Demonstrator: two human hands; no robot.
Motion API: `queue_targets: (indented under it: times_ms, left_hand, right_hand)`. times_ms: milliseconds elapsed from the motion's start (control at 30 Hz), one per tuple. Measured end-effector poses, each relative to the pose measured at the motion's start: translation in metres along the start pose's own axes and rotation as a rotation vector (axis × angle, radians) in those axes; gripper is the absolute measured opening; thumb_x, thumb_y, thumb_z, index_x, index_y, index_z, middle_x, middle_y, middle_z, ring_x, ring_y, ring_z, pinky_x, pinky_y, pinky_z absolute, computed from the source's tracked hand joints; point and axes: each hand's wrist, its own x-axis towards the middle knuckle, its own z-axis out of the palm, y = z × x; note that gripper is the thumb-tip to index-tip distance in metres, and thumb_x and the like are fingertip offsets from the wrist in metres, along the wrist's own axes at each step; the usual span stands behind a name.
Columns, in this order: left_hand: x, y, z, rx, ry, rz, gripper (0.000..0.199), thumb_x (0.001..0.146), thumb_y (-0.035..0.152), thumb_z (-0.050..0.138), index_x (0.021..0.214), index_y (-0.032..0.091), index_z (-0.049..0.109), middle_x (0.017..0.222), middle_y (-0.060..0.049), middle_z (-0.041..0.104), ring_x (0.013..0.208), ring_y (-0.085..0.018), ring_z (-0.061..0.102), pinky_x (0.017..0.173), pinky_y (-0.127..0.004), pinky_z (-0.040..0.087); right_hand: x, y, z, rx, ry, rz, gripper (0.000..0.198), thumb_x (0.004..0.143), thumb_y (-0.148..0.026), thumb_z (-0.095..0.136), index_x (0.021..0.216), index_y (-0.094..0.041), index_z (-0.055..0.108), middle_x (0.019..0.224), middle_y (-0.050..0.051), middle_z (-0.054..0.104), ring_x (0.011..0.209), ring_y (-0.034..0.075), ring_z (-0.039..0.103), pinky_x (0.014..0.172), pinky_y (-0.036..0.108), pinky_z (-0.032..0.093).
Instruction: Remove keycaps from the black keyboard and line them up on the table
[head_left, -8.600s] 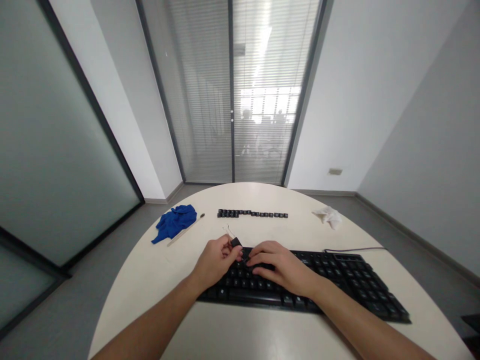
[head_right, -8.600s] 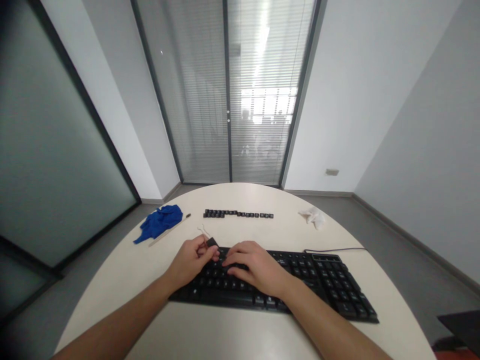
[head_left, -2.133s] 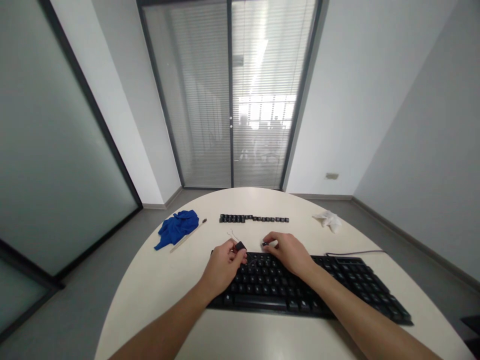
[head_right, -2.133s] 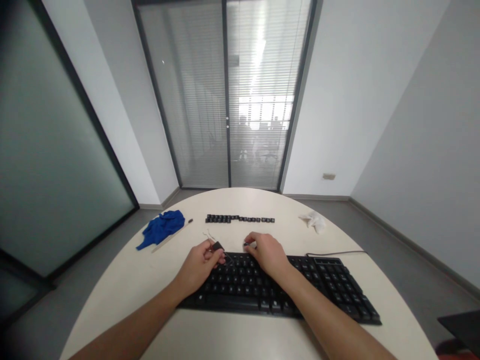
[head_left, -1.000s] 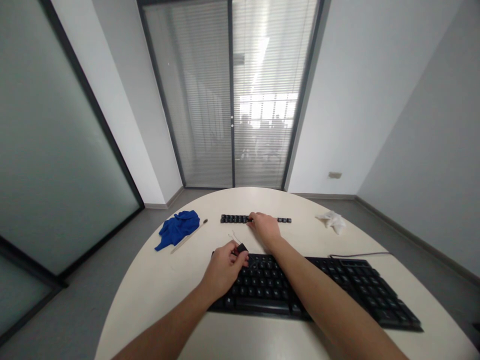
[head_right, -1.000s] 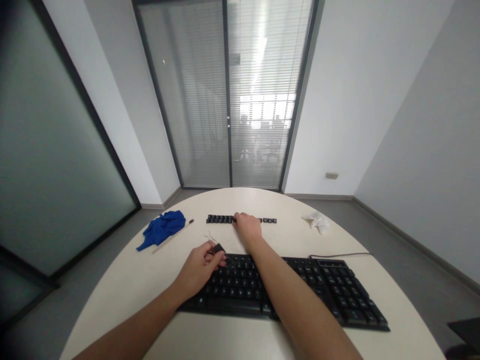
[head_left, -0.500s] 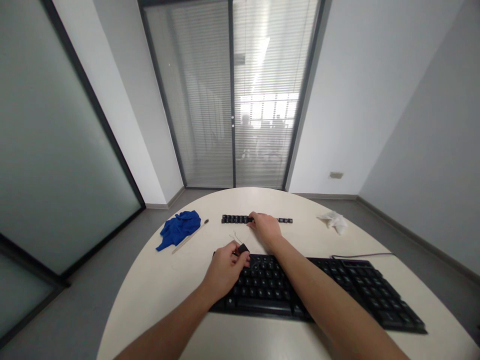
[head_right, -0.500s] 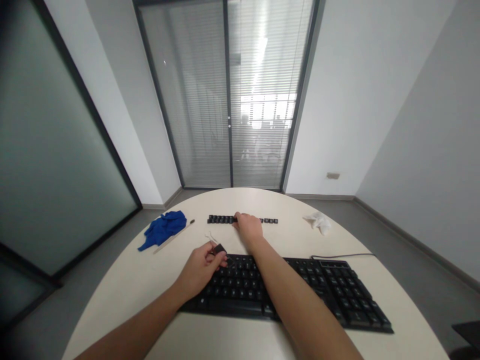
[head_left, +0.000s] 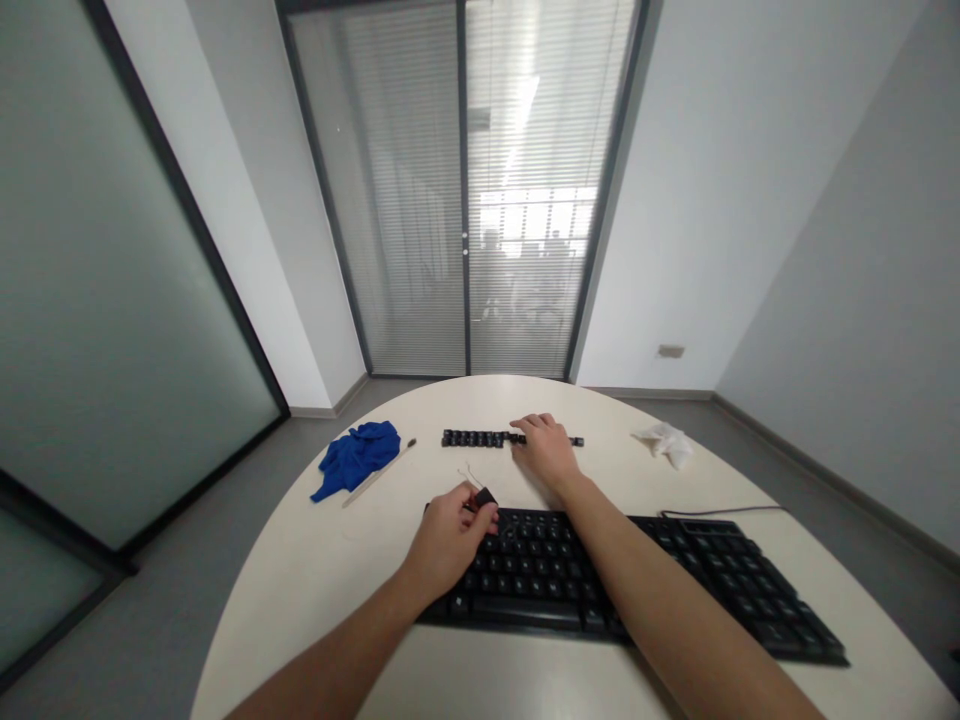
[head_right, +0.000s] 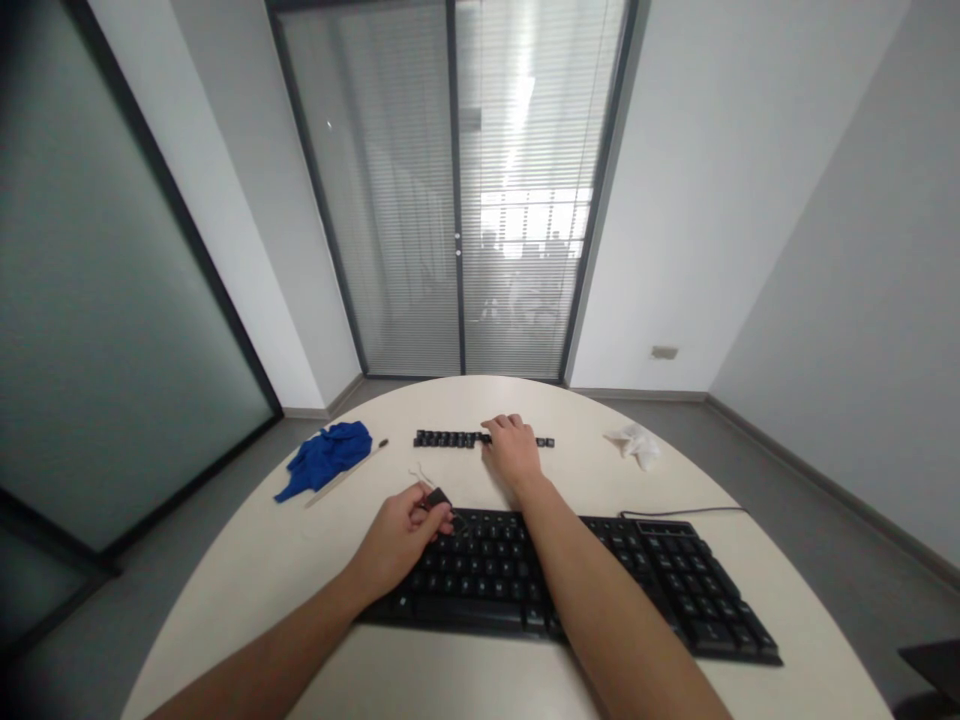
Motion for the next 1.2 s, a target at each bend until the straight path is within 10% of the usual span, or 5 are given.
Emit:
queue_targets:
  times_ms: [1200]
  left_hand:
    - [0.000, 0.001, 0.000, -0.006, 0.002, 0.002, 0.021, 0.087, 0.037, 0.057, 0.083, 0.017, 0.059, 0.084, -0.008, 0.073, 0.074, -0.020, 0.073, 0.064, -0.026, 0.054]
  right_hand:
    - [0.006, 0.007, 0.022, 0.066, -0.017, 0.012, 0.043, 0.086, -0.014, 0.051, 0.129, -0.018, 0.053, 0.122, 0.010, 0.065, 0.133, 0.027, 0.035, 0.105, 0.043, 0.025]
